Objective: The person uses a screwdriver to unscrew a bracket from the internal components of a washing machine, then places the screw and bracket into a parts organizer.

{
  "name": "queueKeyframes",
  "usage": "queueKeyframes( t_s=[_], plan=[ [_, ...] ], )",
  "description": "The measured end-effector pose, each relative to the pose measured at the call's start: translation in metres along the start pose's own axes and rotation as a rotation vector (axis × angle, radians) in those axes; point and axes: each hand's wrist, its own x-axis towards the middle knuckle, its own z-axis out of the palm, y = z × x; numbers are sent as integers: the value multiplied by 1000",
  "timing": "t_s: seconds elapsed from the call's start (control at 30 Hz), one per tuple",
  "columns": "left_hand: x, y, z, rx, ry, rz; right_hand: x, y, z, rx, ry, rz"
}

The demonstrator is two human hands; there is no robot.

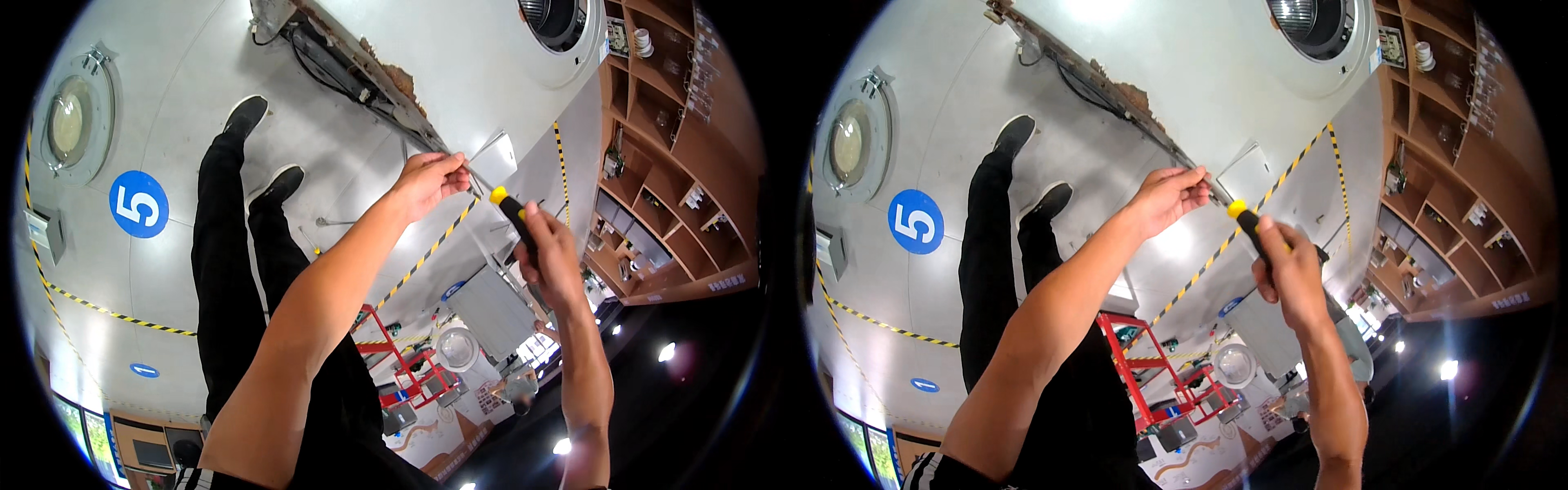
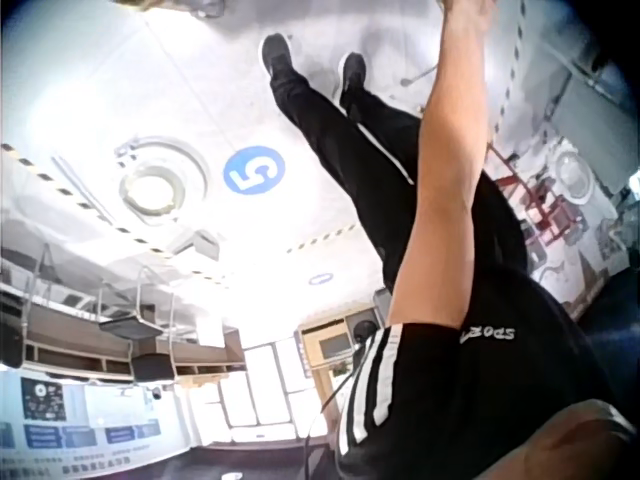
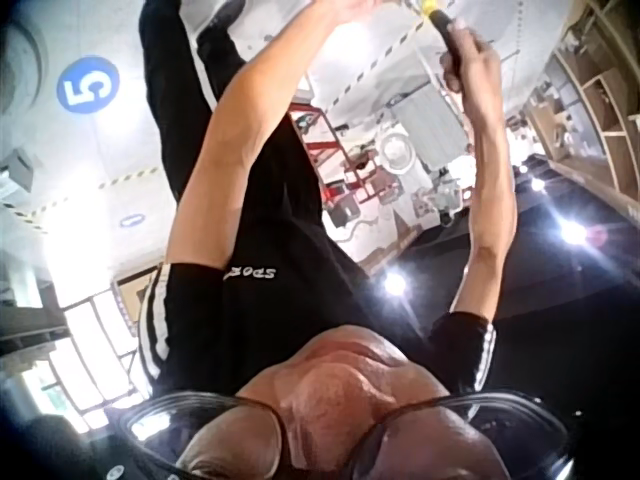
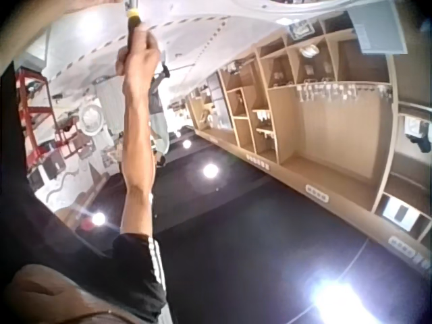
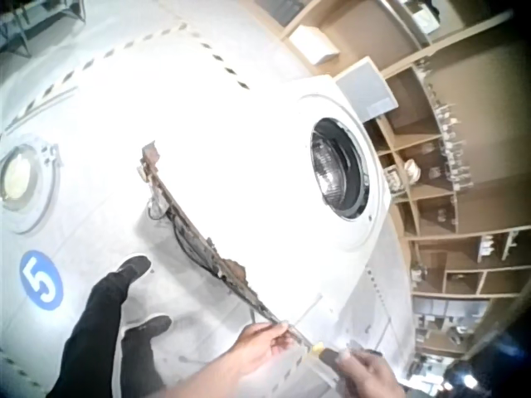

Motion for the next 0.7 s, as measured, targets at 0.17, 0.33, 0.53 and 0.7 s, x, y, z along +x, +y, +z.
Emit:
queueKeyframes(
  t_s=[0.17, 0.33, 0.53, 0.7],
  plan=[
    [-1, -1, -5, 16, 28, 20, -5, 14, 5, -1103, 299, -959],
    [-3, -1, -3, -5, 32, 3, -6, 14, 9, 18, 60, -11],
    [-1, -2, -2, 30, 104, 8, -5, 28, 4, -998, 344, -950],
    [-4, -2, 0, 20, 102, -28, 4, 33, 6, -600, 239, -519]
  ],
)
